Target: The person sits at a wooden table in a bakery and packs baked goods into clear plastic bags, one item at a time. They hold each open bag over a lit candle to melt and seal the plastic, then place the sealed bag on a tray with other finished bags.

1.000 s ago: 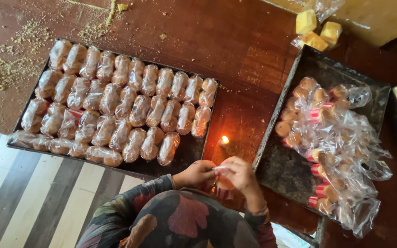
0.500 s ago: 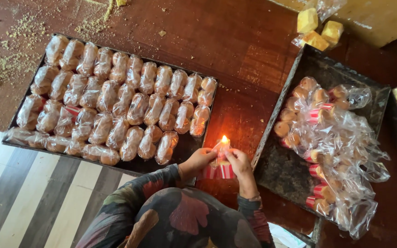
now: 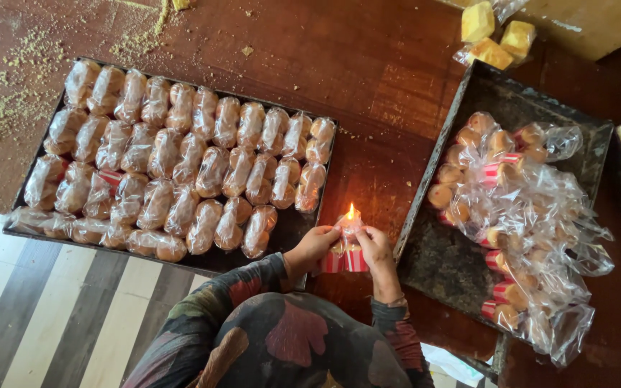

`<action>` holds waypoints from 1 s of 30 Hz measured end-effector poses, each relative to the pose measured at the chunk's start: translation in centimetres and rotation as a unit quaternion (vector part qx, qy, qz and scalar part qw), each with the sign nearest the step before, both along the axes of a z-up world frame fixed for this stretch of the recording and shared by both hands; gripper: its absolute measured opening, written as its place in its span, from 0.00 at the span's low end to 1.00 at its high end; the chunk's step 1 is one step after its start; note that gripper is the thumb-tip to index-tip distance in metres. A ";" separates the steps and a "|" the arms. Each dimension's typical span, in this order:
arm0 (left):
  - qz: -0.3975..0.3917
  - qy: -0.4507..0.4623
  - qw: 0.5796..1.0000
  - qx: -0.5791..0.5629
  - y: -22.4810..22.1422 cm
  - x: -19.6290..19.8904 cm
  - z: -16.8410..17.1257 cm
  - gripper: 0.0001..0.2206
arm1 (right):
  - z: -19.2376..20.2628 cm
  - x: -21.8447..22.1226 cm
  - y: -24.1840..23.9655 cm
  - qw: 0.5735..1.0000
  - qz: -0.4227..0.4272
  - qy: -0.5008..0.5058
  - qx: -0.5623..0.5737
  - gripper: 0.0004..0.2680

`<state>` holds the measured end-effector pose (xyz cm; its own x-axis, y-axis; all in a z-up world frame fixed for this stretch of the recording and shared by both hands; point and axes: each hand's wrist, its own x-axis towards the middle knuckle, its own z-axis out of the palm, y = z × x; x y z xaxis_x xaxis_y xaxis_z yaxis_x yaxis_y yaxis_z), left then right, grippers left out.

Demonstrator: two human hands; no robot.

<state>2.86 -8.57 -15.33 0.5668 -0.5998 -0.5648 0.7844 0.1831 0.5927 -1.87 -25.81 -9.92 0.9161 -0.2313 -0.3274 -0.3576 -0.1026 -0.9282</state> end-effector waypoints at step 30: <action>0.132 -0.833 0.534 0.057 9.4 -2.1 18.8 0.08 | -0.5 -5.5 8.1 0.962 -0.081 -0.220 0.138 0.07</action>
<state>0.78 0.81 3.48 0.3953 -0.3894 0.8319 -0.8938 0.0458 0.4461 -7.38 -17.74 -10.39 0.9393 -0.3428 0.0142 0.0855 0.1937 -0.9773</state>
